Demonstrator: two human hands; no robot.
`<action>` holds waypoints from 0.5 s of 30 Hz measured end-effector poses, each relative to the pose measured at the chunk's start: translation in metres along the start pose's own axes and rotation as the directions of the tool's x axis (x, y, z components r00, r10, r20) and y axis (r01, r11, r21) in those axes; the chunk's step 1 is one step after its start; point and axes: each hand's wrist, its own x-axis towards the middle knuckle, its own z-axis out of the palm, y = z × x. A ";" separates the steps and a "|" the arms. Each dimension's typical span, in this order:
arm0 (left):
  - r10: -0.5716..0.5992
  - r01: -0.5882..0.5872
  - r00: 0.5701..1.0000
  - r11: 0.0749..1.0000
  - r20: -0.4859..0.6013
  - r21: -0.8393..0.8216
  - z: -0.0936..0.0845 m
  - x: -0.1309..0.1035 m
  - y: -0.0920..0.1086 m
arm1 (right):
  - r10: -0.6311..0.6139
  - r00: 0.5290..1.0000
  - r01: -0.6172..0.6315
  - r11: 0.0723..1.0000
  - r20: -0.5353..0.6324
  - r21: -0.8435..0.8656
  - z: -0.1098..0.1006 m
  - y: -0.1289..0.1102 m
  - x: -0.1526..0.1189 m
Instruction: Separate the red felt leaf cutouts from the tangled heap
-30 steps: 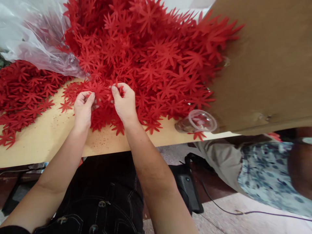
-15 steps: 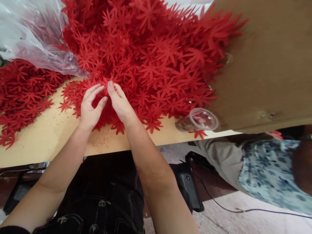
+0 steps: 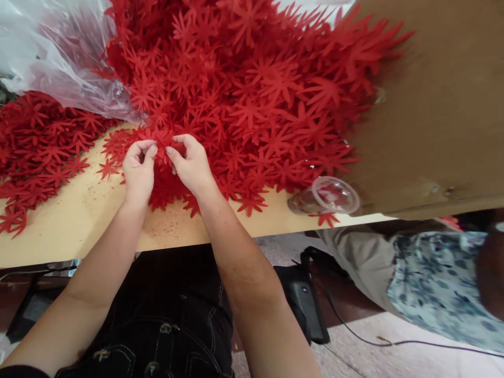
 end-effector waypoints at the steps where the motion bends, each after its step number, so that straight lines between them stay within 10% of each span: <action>1: -0.005 0.005 1.000 1.000 0.000 -0.016 0.000 0.000 0.000 | -0.012 1.000 0.012 1.000 -0.025 0.001 0.001 -0.001 0.001; 15: -0.052 0.041 0.995 0.991 -0.083 -0.128 -0.009 0.009 -0.018 | -0.263 0.960 0.238 0.948 -0.093 -0.212 -0.024 0.007 0.023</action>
